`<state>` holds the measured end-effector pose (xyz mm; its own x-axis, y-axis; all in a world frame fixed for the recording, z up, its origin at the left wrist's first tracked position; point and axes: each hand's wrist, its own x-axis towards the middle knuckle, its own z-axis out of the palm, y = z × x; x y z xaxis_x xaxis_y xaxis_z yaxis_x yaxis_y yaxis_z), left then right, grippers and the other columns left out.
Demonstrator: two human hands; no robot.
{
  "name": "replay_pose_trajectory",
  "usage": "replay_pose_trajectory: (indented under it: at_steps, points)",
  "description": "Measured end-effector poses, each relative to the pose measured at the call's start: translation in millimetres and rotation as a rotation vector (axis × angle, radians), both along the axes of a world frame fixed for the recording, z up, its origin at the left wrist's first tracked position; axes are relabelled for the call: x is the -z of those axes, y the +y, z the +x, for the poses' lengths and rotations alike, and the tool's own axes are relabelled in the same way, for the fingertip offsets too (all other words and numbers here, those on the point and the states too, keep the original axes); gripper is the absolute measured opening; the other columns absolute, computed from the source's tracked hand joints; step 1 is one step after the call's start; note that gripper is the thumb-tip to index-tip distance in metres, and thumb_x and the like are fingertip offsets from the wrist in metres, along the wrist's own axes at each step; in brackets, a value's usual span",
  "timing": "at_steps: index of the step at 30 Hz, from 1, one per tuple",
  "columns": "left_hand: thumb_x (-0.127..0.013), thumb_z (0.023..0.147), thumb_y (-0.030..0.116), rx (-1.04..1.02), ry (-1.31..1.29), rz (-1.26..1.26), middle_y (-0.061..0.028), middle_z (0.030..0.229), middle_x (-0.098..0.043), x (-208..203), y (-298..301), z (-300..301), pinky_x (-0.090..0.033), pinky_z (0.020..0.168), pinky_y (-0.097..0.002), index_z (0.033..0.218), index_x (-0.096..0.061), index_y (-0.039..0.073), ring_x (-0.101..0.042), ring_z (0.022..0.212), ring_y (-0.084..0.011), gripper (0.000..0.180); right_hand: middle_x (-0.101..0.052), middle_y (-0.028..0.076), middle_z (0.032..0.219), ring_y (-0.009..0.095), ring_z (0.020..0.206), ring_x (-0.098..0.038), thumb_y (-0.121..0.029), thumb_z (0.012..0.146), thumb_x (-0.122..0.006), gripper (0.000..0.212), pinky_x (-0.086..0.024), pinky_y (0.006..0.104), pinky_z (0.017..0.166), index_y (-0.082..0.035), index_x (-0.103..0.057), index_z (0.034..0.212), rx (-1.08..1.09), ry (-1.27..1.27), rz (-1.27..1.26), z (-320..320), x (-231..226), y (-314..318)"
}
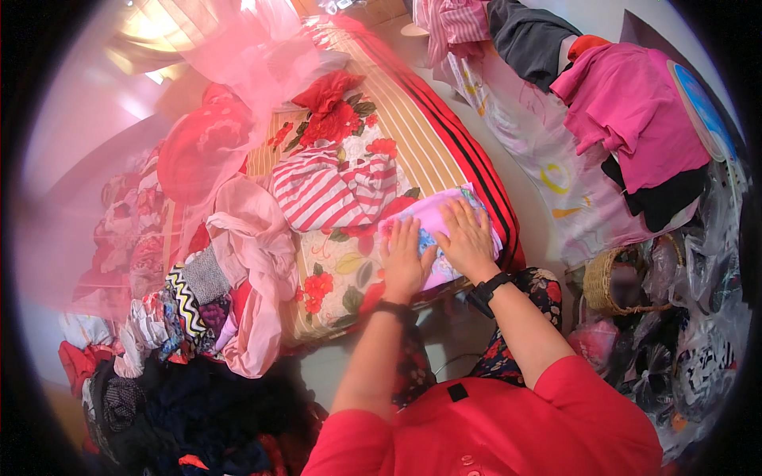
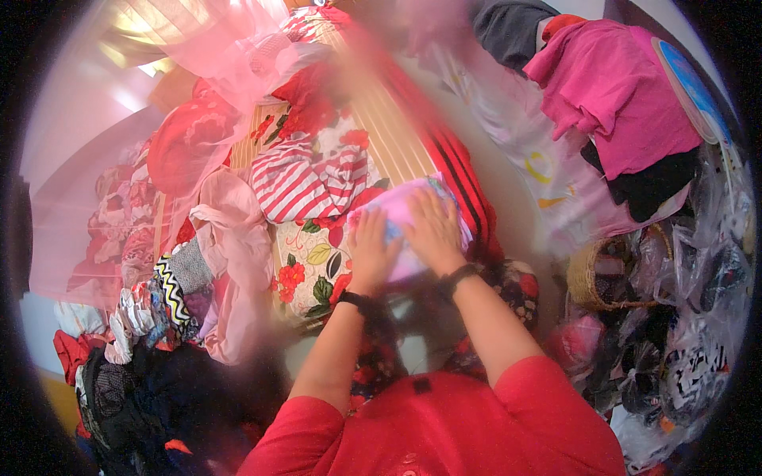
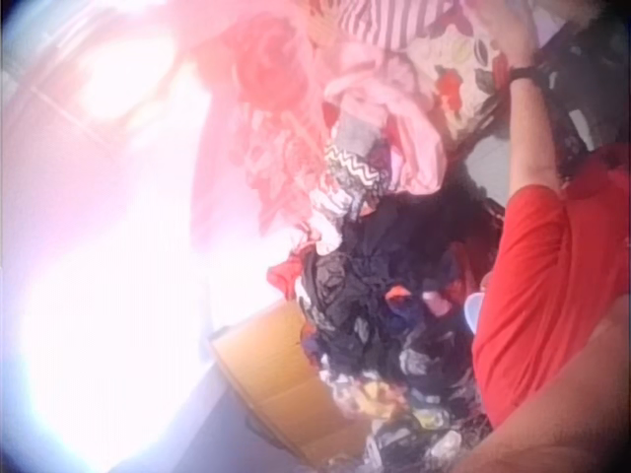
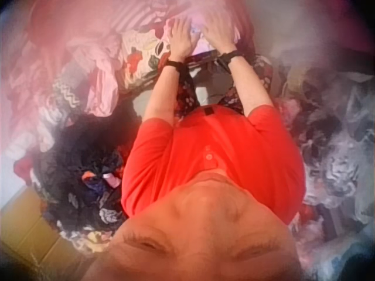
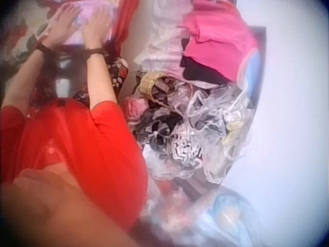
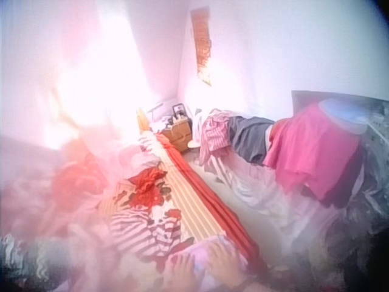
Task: The person folds several clothing items including black pants, a white patterned shirt, a pink top, a floral dress, and a red striped shirt on a bed.
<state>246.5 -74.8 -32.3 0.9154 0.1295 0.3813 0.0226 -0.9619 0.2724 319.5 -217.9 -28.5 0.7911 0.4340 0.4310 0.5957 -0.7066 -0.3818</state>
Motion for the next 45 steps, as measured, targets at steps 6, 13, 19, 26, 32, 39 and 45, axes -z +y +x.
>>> replay_pose_trajectory:
  at_steps: [6, 13, 19, 26, 32, 39, 45]
  points:
    - [-0.062, 0.084, 0.036, -0.082, -0.026, -0.078, -0.0166, 0.145, -0.038, 2, 0, -2, -0.02, 0.11, -0.0508, 0.139, -0.038, 0.004, -0.028, 0.139, -0.0326, 0.068, -0.042, 0.015, 0.142, 0.032, 0.136, -0.032, -0.043, 0.085, -0.058, 0.062, -0.021, 0.0536, 0.108, -0.005, -0.048, 0.132, 0.112, 0.018, 0.018, -4, 1, 0]
    - [-0.07, 0.076, 0.012, -0.317, -0.274, -0.704, -0.0223, 0.125, -0.052, -7, 3, -8, -0.041, 0.097, -0.0399, 0.133, -0.042, -0.002, -0.052, 0.115, -0.0307, 0.065, -0.041, 0.015, 0.143, 0.032, 0.136, -0.031, -0.046, 0.085, -0.057, 0.066, -0.023, 0.0519, 0.108, -0.005, -0.045, 0.135, 0.128, -0.007, 0.006, -3, 7, 4]
    - [-0.071, 0.078, 0.005, -0.305, -0.007, -1.451, -0.0115, 0.105, -0.064, -25, -10, -24, -0.052, 0.078, -0.0322, 0.118, -0.053, -0.004, -0.063, 0.091, -0.0205, 0.044, -0.039, 0.015, 0.145, 0.031, 0.137, -0.03, -0.046, 0.086, -0.055, 0.066, -0.023, 0.0497, 0.108, -0.005, -0.043, 0.136, 0.145, -0.01, -0.038, -2, 8, 0]
    - [-0.068, 0.081, 0.001, -0.025, -0.104, -1.395, -0.0138, 0.106, -0.063, 3, 14, -41, -0.053, 0.078, -0.0344, 0.115, -0.054, -0.006, -0.063, 0.091, -0.0224, 0.038, -0.037, 0.015, 0.145, 0.031, 0.137, -0.03, -0.045, 0.086, -0.055, 0.067, -0.024, 0.0481, 0.108, -0.005, -0.041, 0.138, 0.073, 0.029, -0.044, -11, -10, 3]
    - [-0.067, 0.081, 0.001, -0.267, 0.006, -1.64, -0.0136, 0.106, -0.063, -17, -1, -41, -0.054, 0.077, -0.0353, 0.116, -0.054, -0.006, -0.063, 0.091, -0.0236, 0.038, -0.039, 0.014, 0.144, 0.029, 0.135, -0.032, -0.041, 0.086, -0.057, 0.065, -0.024, 0.0444, 0.109, -0.005, -0.041, 0.138, 0.015, 0.034, -0.003, -26, -5, -29]
    - [-0.065, 0.082, 0.0, -0.211, -0.028, -1.665, -0.0124, 0.104, -0.064, -27, -8, -57, -0.052, 0.079, -0.0353, 0.113, -0.058, -0.005, -0.063, 0.09, -0.0222, 0.032, -0.043, 0.016, 0.138, 0.032, 0.131, -0.036, -0.036, 0.085, -0.061, 0.059, -0.029, 0.0441, 0.107, -0.004, -0.046, 0.132, -0.022, 0.066, 0.08, -50, 5, -64]
    - [-0.066, 0.081, 0.002, -0.101, -0.065, -1.496, -0.0099, 0.099, -0.067, -55, 4, -70, -0.051, 0.076, -0.0319, 0.11, -0.061, -0.003, -0.063, 0.085, -0.0189, 0.029, -0.045, 0.021, 0.135, 0.036, 0.126, -0.041, -0.025, 0.085, -0.063, 0.05, -0.035, 0.0427, 0.104, 0.001, -0.05, 0.126, -0.018, 0.199, 0.247, -70, 13, -82]
